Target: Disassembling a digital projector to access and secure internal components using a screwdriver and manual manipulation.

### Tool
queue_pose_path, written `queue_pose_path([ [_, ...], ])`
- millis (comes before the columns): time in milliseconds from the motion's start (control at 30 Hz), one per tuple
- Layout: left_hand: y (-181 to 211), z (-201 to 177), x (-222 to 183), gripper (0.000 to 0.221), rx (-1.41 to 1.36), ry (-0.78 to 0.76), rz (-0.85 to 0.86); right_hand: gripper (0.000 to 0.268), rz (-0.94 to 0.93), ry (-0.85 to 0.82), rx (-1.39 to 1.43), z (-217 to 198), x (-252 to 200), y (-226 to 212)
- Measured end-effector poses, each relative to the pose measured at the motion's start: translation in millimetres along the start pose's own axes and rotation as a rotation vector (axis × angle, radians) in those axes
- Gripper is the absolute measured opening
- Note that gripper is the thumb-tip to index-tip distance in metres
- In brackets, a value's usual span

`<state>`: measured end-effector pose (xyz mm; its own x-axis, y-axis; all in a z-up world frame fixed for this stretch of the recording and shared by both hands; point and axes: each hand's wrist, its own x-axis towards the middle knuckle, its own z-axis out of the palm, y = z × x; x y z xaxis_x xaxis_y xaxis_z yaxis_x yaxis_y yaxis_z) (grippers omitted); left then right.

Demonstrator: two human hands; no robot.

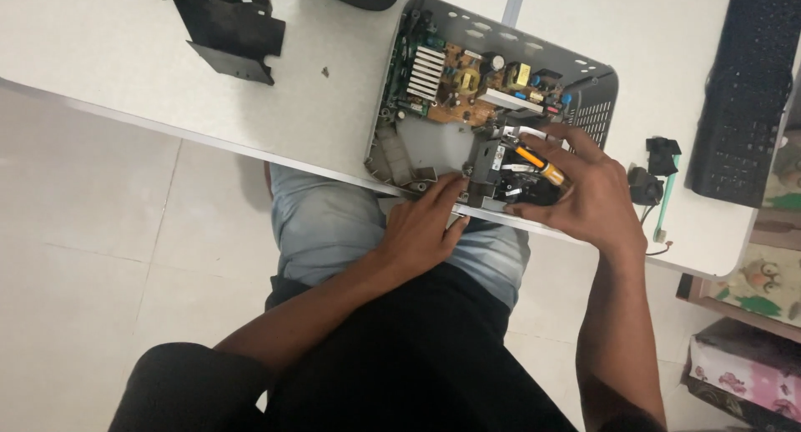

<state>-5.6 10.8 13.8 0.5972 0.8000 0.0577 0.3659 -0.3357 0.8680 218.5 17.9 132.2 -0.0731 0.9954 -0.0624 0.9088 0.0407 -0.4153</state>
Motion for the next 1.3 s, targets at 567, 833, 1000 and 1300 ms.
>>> queue_pose_path([
  [567, 1.8, -1.7, -1.6, 0.052, 0.052, -0.016, 0.015, 0.092, 0.057, 0.011, -0.033, 5.4, -3.2, 1.3],
  [833, -2.8, -1.0, -2.0, 0.050, 0.107, 0.005, 0.053, 0.092, 0.008, 0.017, -0.084, 5.3, -0.4, 9.7],
  [1000, -6.0, 3.8, -4.3, 0.050, 0.115, 0.022, 0.075, 0.091, -0.054, 0.061, -0.012, -2.8, 0.7, 6.2],
  [1300, -4.9, 3.5, -4.2, 0.053, 0.116, 0.012, 0.070, 0.087, -0.054, 0.065, 0.004, -8.6, -1.3, 8.7],
])
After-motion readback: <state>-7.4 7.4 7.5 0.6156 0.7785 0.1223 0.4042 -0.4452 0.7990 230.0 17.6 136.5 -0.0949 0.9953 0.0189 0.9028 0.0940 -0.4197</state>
